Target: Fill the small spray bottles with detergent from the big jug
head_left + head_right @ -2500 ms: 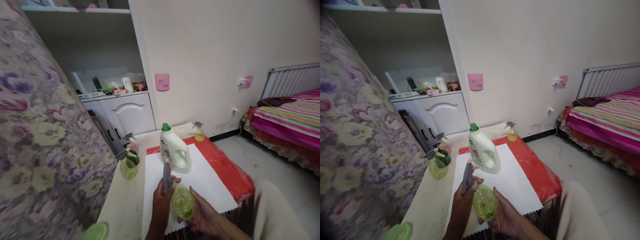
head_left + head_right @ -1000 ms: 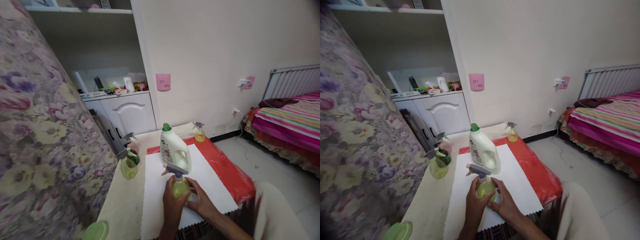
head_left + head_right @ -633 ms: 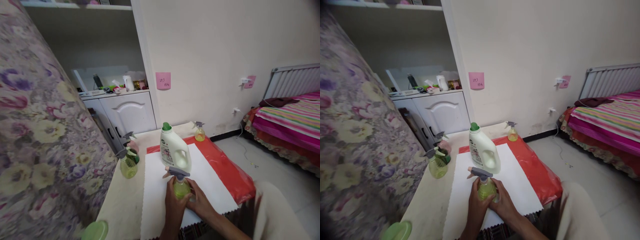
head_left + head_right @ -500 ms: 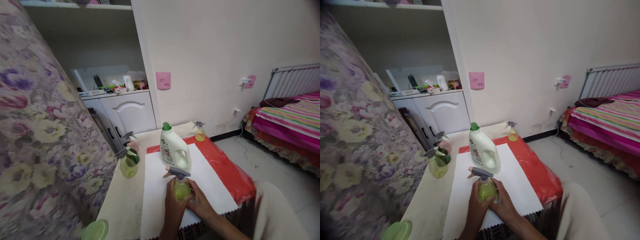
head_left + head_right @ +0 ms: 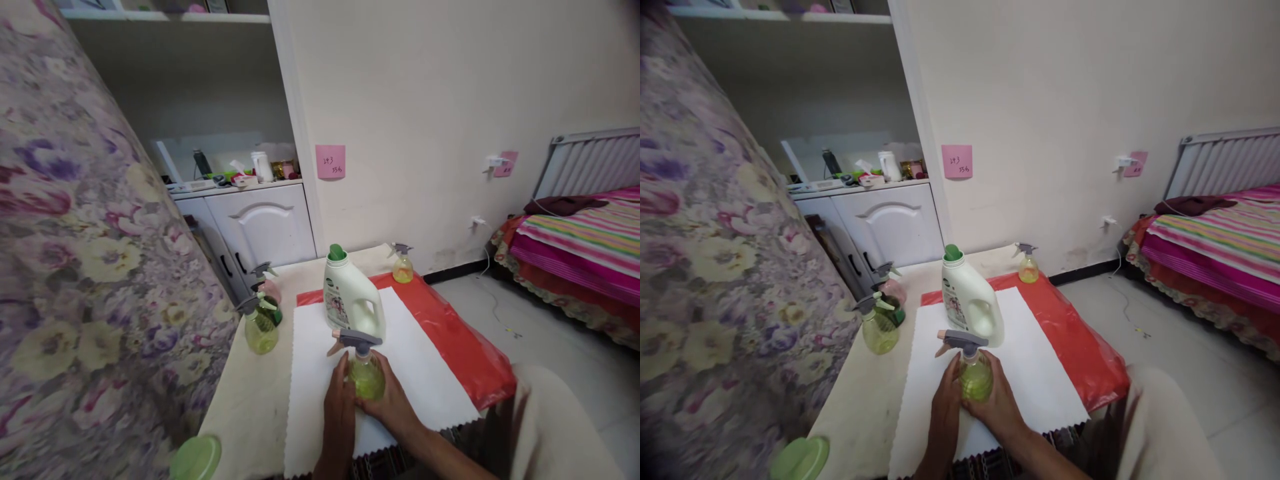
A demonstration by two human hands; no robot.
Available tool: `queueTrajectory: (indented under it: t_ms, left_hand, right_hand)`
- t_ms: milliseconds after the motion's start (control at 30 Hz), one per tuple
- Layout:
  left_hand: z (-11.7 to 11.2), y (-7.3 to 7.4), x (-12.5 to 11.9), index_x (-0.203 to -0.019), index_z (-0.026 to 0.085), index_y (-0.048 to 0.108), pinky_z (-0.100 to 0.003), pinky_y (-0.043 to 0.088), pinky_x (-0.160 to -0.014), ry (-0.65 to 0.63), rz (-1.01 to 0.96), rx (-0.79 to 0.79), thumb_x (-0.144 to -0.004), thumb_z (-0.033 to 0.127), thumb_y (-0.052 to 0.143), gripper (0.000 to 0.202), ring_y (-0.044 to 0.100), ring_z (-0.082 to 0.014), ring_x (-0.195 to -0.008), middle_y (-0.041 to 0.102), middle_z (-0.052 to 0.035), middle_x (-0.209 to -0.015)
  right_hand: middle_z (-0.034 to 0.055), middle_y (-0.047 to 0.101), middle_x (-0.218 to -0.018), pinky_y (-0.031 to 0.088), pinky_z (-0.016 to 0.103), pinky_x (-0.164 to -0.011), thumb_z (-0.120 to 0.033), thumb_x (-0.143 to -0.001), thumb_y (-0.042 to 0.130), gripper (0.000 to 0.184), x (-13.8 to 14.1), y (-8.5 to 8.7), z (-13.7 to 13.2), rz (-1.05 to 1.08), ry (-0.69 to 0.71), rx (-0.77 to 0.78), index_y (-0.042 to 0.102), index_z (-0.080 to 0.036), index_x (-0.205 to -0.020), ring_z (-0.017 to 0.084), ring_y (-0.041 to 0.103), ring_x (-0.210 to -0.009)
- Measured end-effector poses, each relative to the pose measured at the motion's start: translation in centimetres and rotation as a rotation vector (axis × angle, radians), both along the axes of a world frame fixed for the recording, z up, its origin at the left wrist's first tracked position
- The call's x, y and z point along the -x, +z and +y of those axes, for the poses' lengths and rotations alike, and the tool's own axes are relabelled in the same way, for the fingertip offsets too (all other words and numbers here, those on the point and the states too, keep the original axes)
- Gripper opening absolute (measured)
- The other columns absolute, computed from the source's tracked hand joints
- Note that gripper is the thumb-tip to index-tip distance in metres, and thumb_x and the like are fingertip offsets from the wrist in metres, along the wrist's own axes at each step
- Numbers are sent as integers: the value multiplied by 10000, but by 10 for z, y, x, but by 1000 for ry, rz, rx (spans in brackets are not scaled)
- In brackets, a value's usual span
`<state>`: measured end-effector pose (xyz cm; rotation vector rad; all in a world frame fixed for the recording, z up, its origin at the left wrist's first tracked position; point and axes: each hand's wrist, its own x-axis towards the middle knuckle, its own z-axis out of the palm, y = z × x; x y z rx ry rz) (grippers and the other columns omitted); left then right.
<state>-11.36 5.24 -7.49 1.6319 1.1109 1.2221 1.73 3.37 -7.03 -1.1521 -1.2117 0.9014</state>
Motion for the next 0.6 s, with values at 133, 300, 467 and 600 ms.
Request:
queueTrajectory:
  t_ms: [133, 300, 467, 600]
  left_hand:
    - [12, -7, 10, -1244, 171, 564, -438, 429, -1033, 159, 118, -6, -942, 411, 360, 436, 583, -242, -1158, 651, -114, -1211]
    - [32, -28, 22, -1244, 176, 605, -533, 376, -1065, 210, 682, -340, -869, 432, 506, 465, 459, -331, -1305, 585, -150, -1336]
    - [40, -47, 28, -1340, 231, 530, -555, 373, -1053, 176, 1025, -461, -855, 482, 523, 547, 425, -352, -1338, 528, -127, -1414]
    - [45, -54, 32, -1330, 246, 543, -552, 392, -1034, 163, 1134, -463, -846, 519, 516, 557, 463, -353, -1312, 531, -127, -1410]
  right_hand:
    - [84, 553, -1315, 348, 450, -1093, -164, -589, 789, 786, -12, 11, -4, 46, 19, 12, 410, -248, -1273, 292, 489, -1254]
    - [84, 561, -1298, 354, 456, -1074, -222, -608, 801, 767, -42, 21, -6, 72, 41, -27, 411, -248, -1267, 288, 507, -1228]
    - [98, 594, -1246, 403, 472, -1025, -266, -596, 815, 723, -101, 19, 13, 92, -27, -61, 465, -231, -1227, 305, 534, -1191]
    - [82, 633, -1161, 403, 497, -1011, -270, -539, 854, 669, -161, 11, 46, 120, -149, -56, 534, -242, -1126, 308, 565, -1131]
